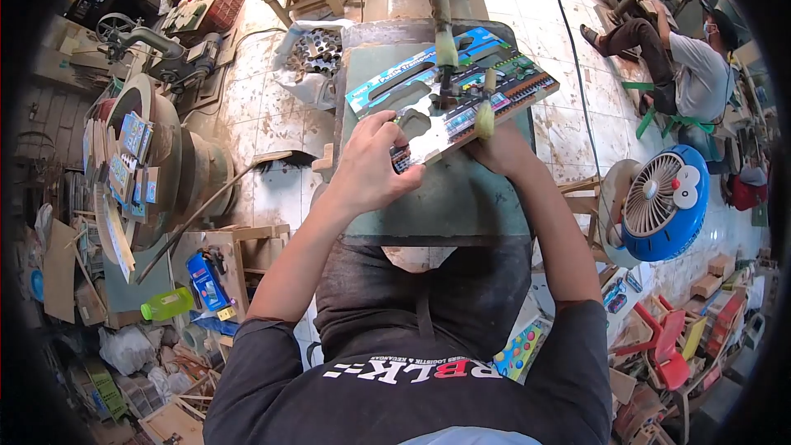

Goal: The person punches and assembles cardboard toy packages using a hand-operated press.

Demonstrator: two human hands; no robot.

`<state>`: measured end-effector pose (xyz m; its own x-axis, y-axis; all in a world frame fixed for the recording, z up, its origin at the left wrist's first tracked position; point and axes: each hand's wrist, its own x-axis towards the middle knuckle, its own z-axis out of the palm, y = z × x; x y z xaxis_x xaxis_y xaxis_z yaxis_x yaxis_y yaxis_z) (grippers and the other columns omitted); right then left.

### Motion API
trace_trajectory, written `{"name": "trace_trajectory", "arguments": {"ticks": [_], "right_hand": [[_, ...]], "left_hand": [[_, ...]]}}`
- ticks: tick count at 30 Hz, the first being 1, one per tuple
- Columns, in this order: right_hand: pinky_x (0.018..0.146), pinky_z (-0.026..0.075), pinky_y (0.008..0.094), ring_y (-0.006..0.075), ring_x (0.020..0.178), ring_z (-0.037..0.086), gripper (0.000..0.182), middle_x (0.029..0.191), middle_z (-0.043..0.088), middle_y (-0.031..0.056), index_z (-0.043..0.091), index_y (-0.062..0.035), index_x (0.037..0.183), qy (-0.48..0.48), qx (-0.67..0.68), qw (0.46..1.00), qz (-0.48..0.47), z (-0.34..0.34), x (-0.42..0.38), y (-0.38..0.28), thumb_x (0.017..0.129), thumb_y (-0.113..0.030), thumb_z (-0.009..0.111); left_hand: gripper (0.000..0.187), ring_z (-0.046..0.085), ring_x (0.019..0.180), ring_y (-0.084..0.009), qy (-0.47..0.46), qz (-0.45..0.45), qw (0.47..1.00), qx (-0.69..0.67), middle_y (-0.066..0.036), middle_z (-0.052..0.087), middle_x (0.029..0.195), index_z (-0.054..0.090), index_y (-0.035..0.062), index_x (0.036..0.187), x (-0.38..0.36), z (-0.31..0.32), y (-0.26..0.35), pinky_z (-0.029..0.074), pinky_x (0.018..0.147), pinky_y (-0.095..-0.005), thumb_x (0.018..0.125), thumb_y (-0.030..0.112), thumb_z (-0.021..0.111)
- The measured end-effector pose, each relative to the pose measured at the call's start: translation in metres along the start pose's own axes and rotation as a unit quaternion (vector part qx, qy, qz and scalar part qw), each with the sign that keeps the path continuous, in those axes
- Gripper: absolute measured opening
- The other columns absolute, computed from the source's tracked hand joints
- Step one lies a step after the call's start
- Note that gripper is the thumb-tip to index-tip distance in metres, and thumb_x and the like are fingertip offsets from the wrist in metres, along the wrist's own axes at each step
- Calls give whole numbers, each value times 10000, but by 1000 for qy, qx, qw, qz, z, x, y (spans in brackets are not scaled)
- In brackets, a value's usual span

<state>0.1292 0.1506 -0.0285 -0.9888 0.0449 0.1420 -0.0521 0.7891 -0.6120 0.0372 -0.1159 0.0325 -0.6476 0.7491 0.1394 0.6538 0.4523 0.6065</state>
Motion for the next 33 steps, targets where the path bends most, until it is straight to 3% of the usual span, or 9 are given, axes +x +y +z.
{"name": "trace_trajectory", "arguments": {"ticks": [4, 16, 20, 22, 25, 27, 28, 30, 33], "right_hand": [[1002, 535, 495, 412, 1173, 651, 417, 1302, 689, 145, 710, -94, 1283, 19, -78, 990, -118, -2, -41, -10, 875, -123, 794], [959, 527, 471, 375, 1133, 645, 478, 1222, 704, 121, 687, -89, 1263, 119, 16, 993, -6, 12, -127, -67, 811, -44, 837], [964, 533, 472, 389, 1102, 654, 452, 1168, 714, 145, 684, -91, 1229, 89, 6, 995, 40, 10, -129, -73, 806, -36, 833], [938, 545, 468, 396, 1026, 671, 470, 1138, 719, 154, 689, -103, 1273, 93, -12, 995, 44, 18, -126, -67, 821, -58, 810], [918, 546, 466, 388, 1009, 677, 521, 1133, 705, 154, 676, -105, 1354, 74, -75, 992, -73, 24, -125, -24, 846, -101, 792], [916, 557, 443, 305, 993, 688, 572, 1099, 674, 153, 659, -56, 1362, -4, 240, 959, 150, 29, -118, -11, 822, -87, 842], [916, 557, 443, 305, 993, 688, 572, 1099, 674, 153, 659, -56, 1362, -5, 241, 958, 155, 31, -120, -17, 822, -87, 842], [915, 545, 470, 385, 1026, 679, 556, 1129, 681, 165, 654, -105, 1414, -8, -61, 987, 148, 14, -106, -63, 875, -136, 785], [913, 545, 475, 386, 1043, 677, 508, 1140, 647, 184, 641, -101, 1393, 0, -35, 994, 100, 9, -113, -59, 907, -142, 782]], "left_hand": [[470, 538, 1412, -467, -5, 3, 1000, 2, -295, 558, 1505, 662, -18, 1081, -3, 4, 1, 443, 1185, -525, 784, 281, 871], [542, 547, 1411, -419, 72, 59, 985, 145, -218, 576, 1499, 719, 63, 1144, -31, 17, 5, 416, 1191, -511, 755, 348, 966], [634, 608, 1302, -284, 42, 83, 960, -263, -155, 647, 1369, 718, 59, 1140, -47, -22, 58, 433, 1144, -421, 743, 472, 989], [638, 667, 1098, -295, 63, 205, 923, -320, -138, 686, 1214, 720, 34, 1072, -47, -27, 93, 523, 981, -409, 678, 438, 1019], [729, 642, 1072, -292, -9, 202, 862, -464, -134, 674, 1164, 726, 14, 1052, -62, -30, 142, 517, 926, -410, 634, 531, 1026], [765, 636, 1080, -294, 0, 223, 849, -479, -140, 665, 1145, 728, 9, 1045, -71, -21, 164, 513, 923, -412, 614, 565, 1027], [794, 634, 1104, -301, -17, 239, 821, -518, -150, 656, 1140, 729, 6, 1040, -75, -20, 173, 508, 939, -410, 582, 579, 1034], [823, 631, 1127, -308, -37, 251, 787, -562, -160, 647, 1135, 730, 4, 1036, -84, -20, 185, 503, 954, -409, 551, 592, 1040], [791, 644, 1125, -342, -69, 259, 758, -594, -179, 635, 1161, 733, 11, 1025, -96, -23, 197, 525, 928, -419, 518, 523, 1060]]}}
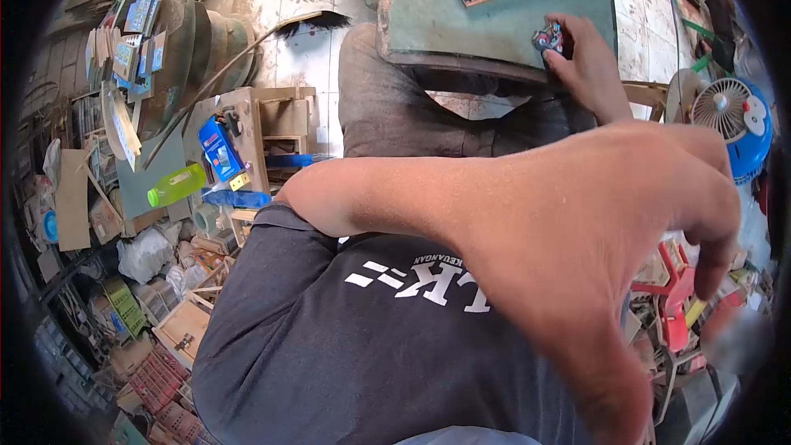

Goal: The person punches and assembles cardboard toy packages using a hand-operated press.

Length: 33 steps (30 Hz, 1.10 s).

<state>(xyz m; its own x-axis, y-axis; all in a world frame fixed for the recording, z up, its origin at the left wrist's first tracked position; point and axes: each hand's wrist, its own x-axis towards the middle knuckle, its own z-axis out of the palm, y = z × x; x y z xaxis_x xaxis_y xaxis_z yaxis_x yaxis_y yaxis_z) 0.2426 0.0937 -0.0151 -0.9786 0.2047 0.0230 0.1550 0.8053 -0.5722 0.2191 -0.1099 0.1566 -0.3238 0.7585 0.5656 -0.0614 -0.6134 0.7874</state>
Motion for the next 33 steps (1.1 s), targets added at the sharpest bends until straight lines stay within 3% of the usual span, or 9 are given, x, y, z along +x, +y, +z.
{"name": "trace_trajectory", "arguments": {"ticks": [7, 9, 10, 11, 13, 15, 19, 27, 33], "right_hand": [[932, 557, 462, 409, 1057, 674, 508, 1168, 639, 195, 623, -111, 1384, 81, 2, 997, 8, 12, -19, -18, 905, -80, 791], [900, 558, 378, 251, 974, 701, 505, 1148, 690, 132, 648, -68, 1389, 121, 72, 990, -19, 14, -21, -10, 910, -30, 804], [875, 589, 425, 308, 993, 733, 471, 1099, 739, 163, 661, -41, 1389, 74, 211, 970, 90, 12, -22, -14, 931, -55, 771], [902, 569, 299, 117, 1037, 677, 493, 1214, 721, 50, 646, -26, 1394, 80, 401, 905, 121, 45, -20, 41, 930, -1, 812], [847, 603, 274, 132, 989, 725, 484, 1141, 756, 95, 593, 60, 1434, 179, 342, 903, 188, 4, -46, -31, 967, 46, 718], [872, 604, 251, 120, 1014, 723, 521, 1158, 752, 73, 563, 72, 1448, 196, 485, 835, 172, -2, -50, -36, 952, 117, 713], [904, 600, 264, 129, 1026, 719, 529, 1142, 746, 67, 571, 67, 1435, 251, 598, 742, 170, -7, -72, -38, 942, 101, 760], [883, 565, 268, 98, 932, 655, 655, 1051, 692, 7, 555, -24, 1567, 293, 553, 749, 219, 12, -124, 12, 956, 15, 788], [899, 590, 329, 151, 985, 665, 748, 1267, 631, 79, 429, -115, 1683, 432, 626, 553, 340, 24, -215, 93, 1001, -53, 732]], "left_hand": [[634, 649, 1116, -369, -5, 1, 997, -79, -171, 633, 1150, 732, 56, 1015, -6, 23, 20, 538, 903, -441, 565, 393, 1025], [594, 653, 1087, -358, -11, -21, 1000, -21, -164, 627, 1145, 726, 70, 996, -3, 21, 26, 536, 896, -438, 578, 380, 1013], [598, 658, 1055, -335, 6, -3, 1000, 14, -144, 656, 1112, 723, 72, 1000, -1, 13, 19, 532, 900, -440, 587, 394, 1012], [551, 672, 1013, -304, 8, 79, 997, 18, -121, 694, 1071, 723, 63, 1020, 5, -6, -7, 538, 877, -427, 641, 352, 999], [441, 645, 1134, -206, 53, -98, 988, 109, -141, 657, 1257, 698, -10, 1129, -9, -40, -7, 490, 1013, -340, 878, 274, 923], [251, 607, 933, -69, 154, -263, 949, 83, 2, 667, 1037, 704, 1, 1137, -26, -60, -21, 496, 839, -236, 1000, 183, 809], [142, 587, 843, -50, 185, -277, 910, 247, 32, 661, 933, 722, 5, 1088, -63, -95, -76, 483, 766, -228, 1028, 132, 744], [204, 679, 1126, -370, 98, -90, 719, 682, -175, 714, 1159, 726, 11, 1070, -52, -146, -109, 528, 1001, -456, 941, 153, 795], [707, 552, 1386, -416, 17, -311, 537, 784, -221, 632, 1441, 658, 53, 1444, -36, -184, -138, 420, 1189, -517, 913, 493, 816]]}}
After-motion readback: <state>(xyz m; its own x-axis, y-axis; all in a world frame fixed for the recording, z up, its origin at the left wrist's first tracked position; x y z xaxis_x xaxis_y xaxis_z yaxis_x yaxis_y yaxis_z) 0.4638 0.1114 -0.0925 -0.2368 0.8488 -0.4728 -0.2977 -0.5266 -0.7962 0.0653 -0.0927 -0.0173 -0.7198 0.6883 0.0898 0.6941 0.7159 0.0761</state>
